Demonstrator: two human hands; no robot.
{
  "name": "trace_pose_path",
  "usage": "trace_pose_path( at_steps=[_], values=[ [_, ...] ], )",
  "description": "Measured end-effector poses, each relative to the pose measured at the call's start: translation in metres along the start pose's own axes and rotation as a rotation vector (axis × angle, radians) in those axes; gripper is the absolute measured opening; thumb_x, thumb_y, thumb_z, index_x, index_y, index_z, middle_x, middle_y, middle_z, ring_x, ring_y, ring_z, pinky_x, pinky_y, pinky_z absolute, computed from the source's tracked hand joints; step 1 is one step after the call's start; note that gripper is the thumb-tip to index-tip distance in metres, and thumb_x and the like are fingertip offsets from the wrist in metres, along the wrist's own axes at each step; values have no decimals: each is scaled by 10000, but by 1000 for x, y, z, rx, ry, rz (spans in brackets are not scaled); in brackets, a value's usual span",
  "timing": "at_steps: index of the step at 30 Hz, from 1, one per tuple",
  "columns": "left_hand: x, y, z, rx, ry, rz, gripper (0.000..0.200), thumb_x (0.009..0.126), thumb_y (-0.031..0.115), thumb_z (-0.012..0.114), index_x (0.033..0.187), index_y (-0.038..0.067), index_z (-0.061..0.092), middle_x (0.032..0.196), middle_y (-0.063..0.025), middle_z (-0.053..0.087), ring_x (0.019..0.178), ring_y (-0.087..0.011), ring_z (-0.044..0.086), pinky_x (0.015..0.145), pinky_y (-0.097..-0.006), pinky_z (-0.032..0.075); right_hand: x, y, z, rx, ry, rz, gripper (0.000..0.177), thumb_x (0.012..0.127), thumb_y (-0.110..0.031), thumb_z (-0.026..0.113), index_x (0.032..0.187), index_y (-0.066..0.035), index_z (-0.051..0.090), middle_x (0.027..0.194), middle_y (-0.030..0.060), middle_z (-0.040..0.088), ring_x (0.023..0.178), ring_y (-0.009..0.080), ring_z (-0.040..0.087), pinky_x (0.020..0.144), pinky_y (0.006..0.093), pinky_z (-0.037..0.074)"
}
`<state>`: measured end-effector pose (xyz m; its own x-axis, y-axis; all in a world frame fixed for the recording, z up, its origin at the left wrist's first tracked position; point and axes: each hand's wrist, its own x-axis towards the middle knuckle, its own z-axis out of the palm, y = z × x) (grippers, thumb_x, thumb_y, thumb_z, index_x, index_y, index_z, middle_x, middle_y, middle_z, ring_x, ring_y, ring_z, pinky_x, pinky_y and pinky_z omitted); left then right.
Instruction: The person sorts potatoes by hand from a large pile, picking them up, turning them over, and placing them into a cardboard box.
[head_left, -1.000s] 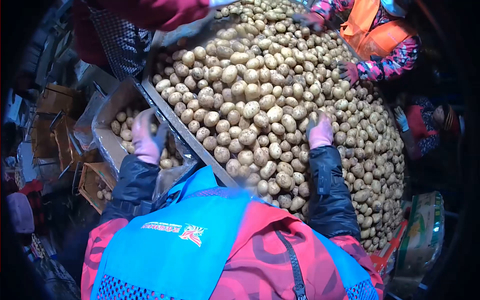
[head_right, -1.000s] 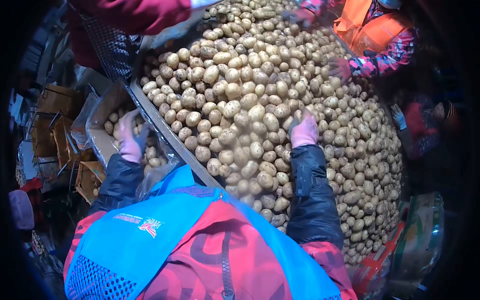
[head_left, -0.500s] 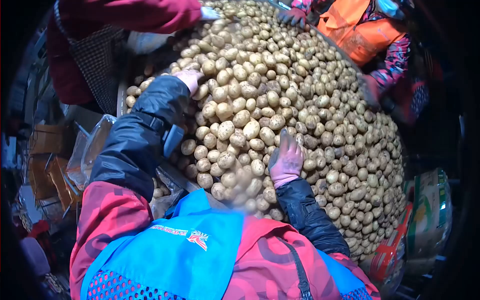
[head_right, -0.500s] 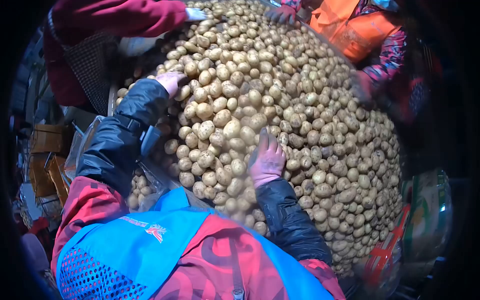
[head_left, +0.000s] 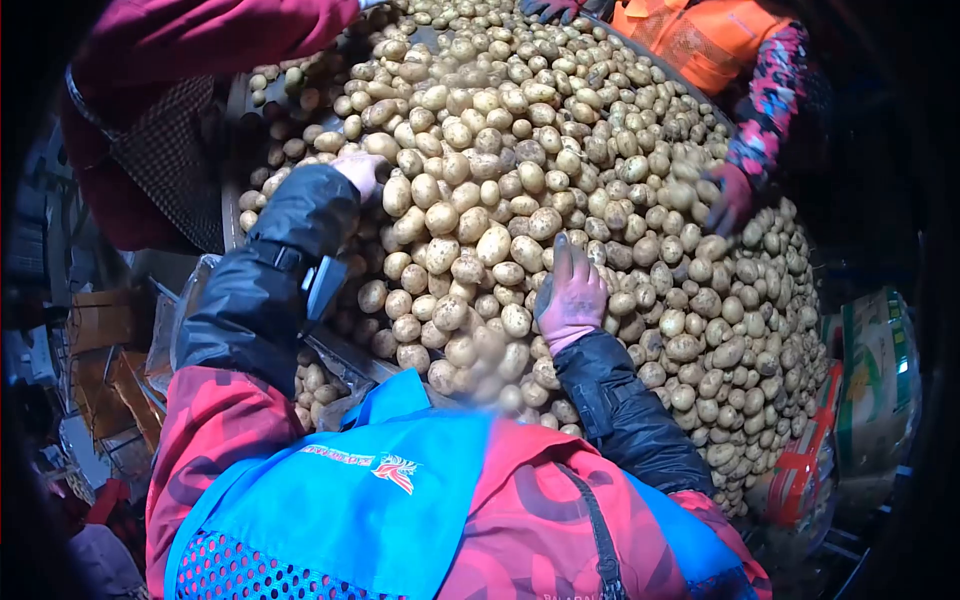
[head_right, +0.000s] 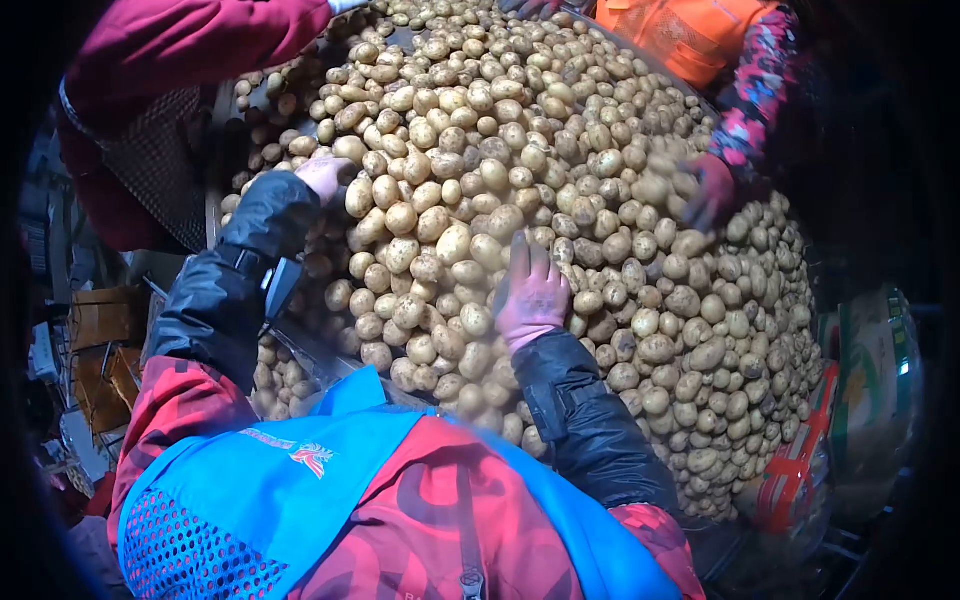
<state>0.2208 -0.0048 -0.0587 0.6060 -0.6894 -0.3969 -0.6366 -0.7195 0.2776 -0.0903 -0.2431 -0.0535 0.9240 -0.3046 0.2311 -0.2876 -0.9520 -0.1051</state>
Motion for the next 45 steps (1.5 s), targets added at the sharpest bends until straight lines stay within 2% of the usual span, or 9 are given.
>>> trace_pose_path(
  at_steps=[2,4,11,25,27,30,32,37,45],
  values=[
    [-26,27,12,24,402,-244,559,780,149,670,1333,156,590,1288,-155,620,1231,-351,564,1048,-451,434,0,1,-2,15,-15,10,703,792,-230,611,1455,-78,436,1317,164,541,1116,357,577,936,482,457],
    [-46,49,32,-15,960,47,561,716,164,687,1270,204,614,1249,-100,605,1209,-311,539,1045,-495,395,0,2,-2,49,5,10,673,804,-246,611,1440,-91,458,1299,166,557,1103,349,587,939,482,456],
    [-53,157,45,43,413,331,505,922,449,606,1362,207,557,1405,-88,525,1410,-298,385,1138,-725,170,-1,22,-2,375,79,-32,537,859,-207,632,1375,-88,546,1235,200,594,1098,390,603,935,487,495],
    [49,0,-15,189,631,-27,414,959,376,584,1283,121,621,1349,-183,566,1237,-386,540,1023,-488,448,6,36,-11,-33,77,65,492,776,-182,592,1267,-154,614,1208,123,579,1126,308,546,1003,469,384],
    [34,13,-17,166,832,143,389,937,335,625,1257,114,629,1264,-185,605,1185,-383,564,975,-487,468,5,36,-6,3,69,100,504,784,-203,597,1288,-197,605,1234,99,562,1139,299,534,1041,467,352],
    [23,70,-9,174,511,468,393,855,129,603,1246,140,634,1178,-134,648,1166,-347,576,1009,-496,430,8,29,-16,48,-14,151,485,838,-212,568,1320,-177,603,1304,104,579,1205,327,517,1081,473,329],
    [22,104,-2,77,262,256,497,847,123,539,1344,133,565,1280,-147,596,1255,-337,522,1091,-569,315,8,30,-15,80,8,135,494,834,-211,572,1326,-176,604,1301,104,577,1210,329,511,1080,476,330],
    [38,132,-22,119,59,82,367,890,168,543,1249,148,618,1166,-144,667,1171,-340,597,1027,-561,393,9,27,-15,41,150,85,431,815,-183,589,1244,-184,630,1182,64,587,1076,293,561,1005,463,373],
    [9,144,11,-22,361,190,412,817,301,751,1167,108,651,1062,-132,688,1181,-327,564,1099,-639,284,5,30,-10,68,99,111,481,821,-205,586,1301,-179,607,1227,86,583,1158,312,536,1027,471,376]
  ],
)
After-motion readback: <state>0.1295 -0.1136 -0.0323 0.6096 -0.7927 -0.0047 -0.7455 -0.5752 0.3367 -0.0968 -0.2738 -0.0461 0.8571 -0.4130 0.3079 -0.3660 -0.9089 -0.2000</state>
